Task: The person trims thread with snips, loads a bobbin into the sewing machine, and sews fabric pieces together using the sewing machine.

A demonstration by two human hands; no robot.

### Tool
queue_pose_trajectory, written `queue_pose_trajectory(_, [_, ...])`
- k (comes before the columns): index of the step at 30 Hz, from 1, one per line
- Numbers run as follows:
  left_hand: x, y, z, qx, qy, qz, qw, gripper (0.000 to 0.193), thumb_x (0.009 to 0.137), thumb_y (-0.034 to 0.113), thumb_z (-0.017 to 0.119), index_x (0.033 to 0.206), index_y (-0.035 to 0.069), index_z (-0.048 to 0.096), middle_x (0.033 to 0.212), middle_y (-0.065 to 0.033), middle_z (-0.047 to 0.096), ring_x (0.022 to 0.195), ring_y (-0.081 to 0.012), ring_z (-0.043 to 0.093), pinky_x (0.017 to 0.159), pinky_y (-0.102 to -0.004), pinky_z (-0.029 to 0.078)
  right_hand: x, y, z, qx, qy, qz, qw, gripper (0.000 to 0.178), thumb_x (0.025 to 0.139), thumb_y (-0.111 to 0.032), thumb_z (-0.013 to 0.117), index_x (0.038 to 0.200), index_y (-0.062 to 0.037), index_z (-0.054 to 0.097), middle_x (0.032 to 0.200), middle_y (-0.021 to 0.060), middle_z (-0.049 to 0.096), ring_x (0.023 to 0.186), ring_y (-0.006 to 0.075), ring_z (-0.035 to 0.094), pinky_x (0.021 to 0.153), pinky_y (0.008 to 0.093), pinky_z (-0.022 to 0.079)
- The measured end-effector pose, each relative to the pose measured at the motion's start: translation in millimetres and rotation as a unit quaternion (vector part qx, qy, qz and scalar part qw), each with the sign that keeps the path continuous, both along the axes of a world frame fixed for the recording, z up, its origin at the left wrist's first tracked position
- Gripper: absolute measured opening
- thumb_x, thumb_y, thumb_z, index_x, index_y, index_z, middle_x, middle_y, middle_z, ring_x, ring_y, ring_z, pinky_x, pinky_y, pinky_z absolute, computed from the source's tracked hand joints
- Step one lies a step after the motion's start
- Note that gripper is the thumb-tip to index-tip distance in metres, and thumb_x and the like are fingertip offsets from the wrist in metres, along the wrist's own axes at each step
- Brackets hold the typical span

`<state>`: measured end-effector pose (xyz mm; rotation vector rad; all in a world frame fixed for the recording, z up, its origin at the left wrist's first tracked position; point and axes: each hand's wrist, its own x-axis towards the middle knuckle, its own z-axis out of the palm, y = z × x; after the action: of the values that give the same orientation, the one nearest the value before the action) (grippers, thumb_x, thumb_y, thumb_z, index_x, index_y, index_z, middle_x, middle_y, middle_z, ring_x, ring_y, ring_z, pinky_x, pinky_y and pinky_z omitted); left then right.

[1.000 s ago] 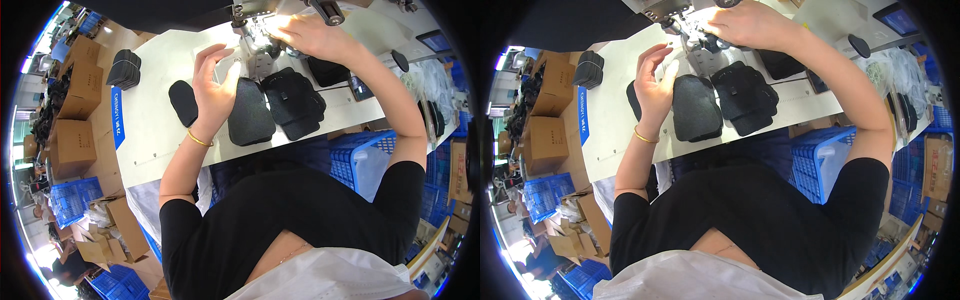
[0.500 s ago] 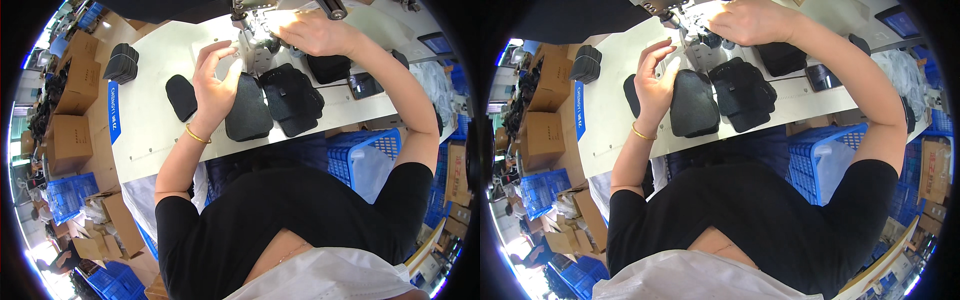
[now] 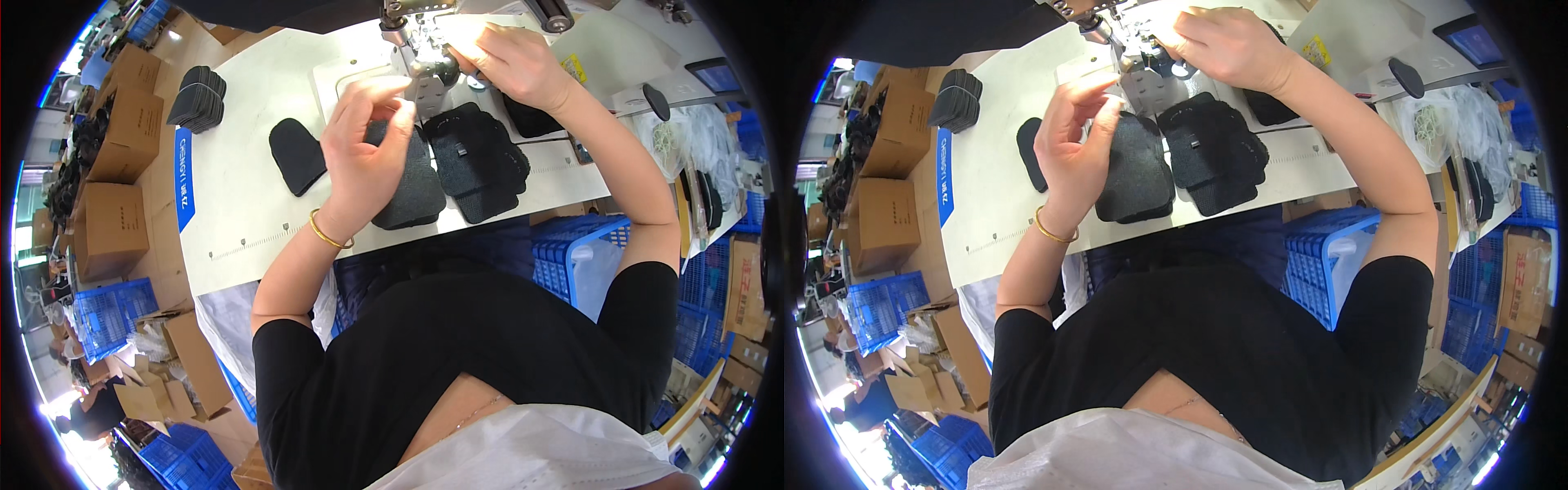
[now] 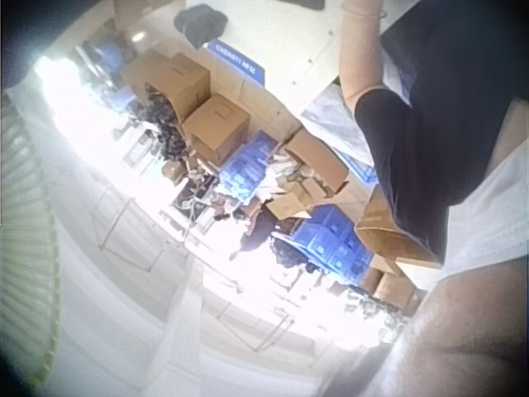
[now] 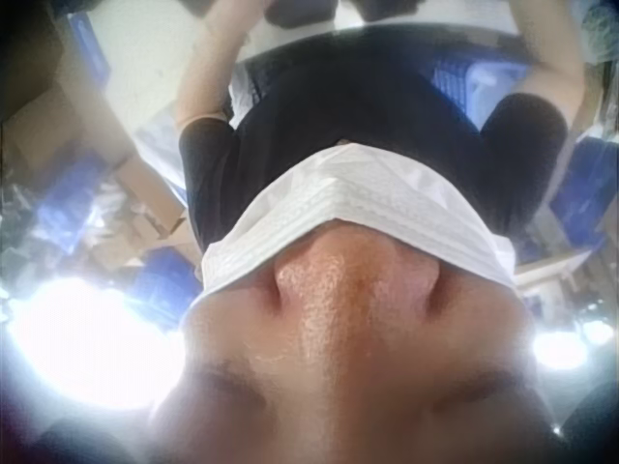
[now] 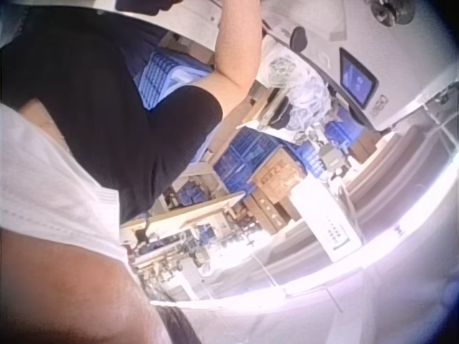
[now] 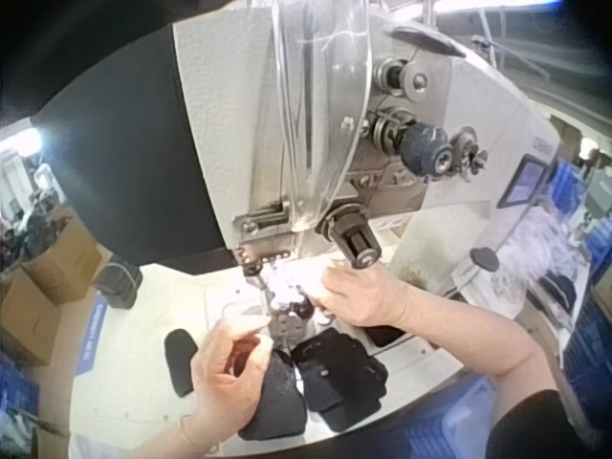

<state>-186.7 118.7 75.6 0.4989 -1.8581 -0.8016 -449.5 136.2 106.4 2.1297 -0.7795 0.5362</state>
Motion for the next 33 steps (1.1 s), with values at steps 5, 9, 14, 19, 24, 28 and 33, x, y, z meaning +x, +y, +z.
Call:
queue_pose_trajectory(5, [-12,6,2,0.016,0.036,-0.037,0.999,0.021,0.084,-0.003,0.066,0.105,0.002,0.067,0.094,-0.0076,0.064,0.077,-0.0129,0.064,0.073,-0.0252,0.051,3,0,20,0.072,-0.045,0.033,0.996,0.032,0.080,-0.013,0.068,0.112,-0.0097,0.065,0.104,0.0061,0.067,0.090,0.0235,0.067,0.072,0.0330,0.056])
queue_pose_trajectory(9, [-13,3,-2,0.022,0.033,-0.031,0.999,0.022,0.084,-0.003,0.066,0.105,0.002,0.067,0.093,-0.0076,0.064,0.077,-0.0129,0.064,0.072,-0.0256,0.051,11,3,42,0.294,-0.032,-0.047,0.954,0.041,0.092,-0.017,0.053,0.130,-0.0031,0.058,0.128,0.0154,0.061,0.108,0.0258,0.064,0.091,0.0338,0.053])
queue_pose_trajectory(14, [-12,-2,-1,0.001,0.032,-0.029,0.999,0.022,0.083,-0.004,0.066,0.104,0.003,0.067,0.093,-0.0077,0.064,0.075,-0.0140,0.062,0.072,-0.0262,0.051,8,-6,39,0.120,0.168,-0.091,0.974,0.028,0.092,-0.016,0.056,0.113,-0.0015,0.067,0.111,0.0185,0.066,0.085,0.0264,0.067,0.078,0.0301,0.055])
queue_pose_trajectory(19, [4,0,-2,-0.027,0.017,-0.012,0.999,0.020,0.085,-0.003,0.066,0.103,0.003,0.069,0.101,-0.0056,0.067,0.086,-0.0118,0.064,0.076,-0.0247,0.053,24,-3,32,0.277,0.108,-0.264,0.918,0.036,0.088,-0.015,0.058,0.123,-0.0170,0.064,0.111,0.0067,0.065,0.099,0.0279,0.065,0.080,0.0395,0.054])
queue_pose_trajectory(24, [-14,0,-14,-0.040,0.101,-0.013,0.994,0.012,0.081,0.001,0.067,0.093,0.004,0.067,0.087,-0.0073,0.064,0.080,-0.0187,0.065,0.067,-0.0300,0.052,-41,-5,20,0.160,0.127,-0.134,0.970,0.036,0.086,-0.009,0.062,0.122,-0.0121,0.064,0.117,0.0079,0.064,0.107,0.0216,0.063,0.087,0.0346,0.053])
queue_pose_trajectory(28, [-5,10,-21,-0.008,0.089,0.006,0.996,0.012,0.077,0.000,0.066,0.088,0.004,0.066,0.085,-0.0080,0.063,0.076,-0.0234,0.063,0.064,-0.0343,0.051,-51,-16,-7,0.169,0.110,-0.204,0.958,0.030,0.090,-0.010,0.064,0.120,-0.0064,0.064,0.116,0.0112,0.065,0.109,0.0260,0.064,0.088,0.0368,0.053])
queue_pose_trajectory(33, [-3,13,-20,0.021,0.078,0.004,0.997,0.010,0.079,0.000,0.066,0.088,0.004,0.065,0.085,-0.0076,0.063,0.077,-0.0210,0.064,0.062,-0.0324,0.051,-63,-25,-5,0.091,0.094,-0.047,0.990,0.031,0.089,-0.005,0.066,0.119,-0.0013,0.063,0.116,0.0149,0.065,0.107,0.0324,0.064,0.088,0.0416,0.053])
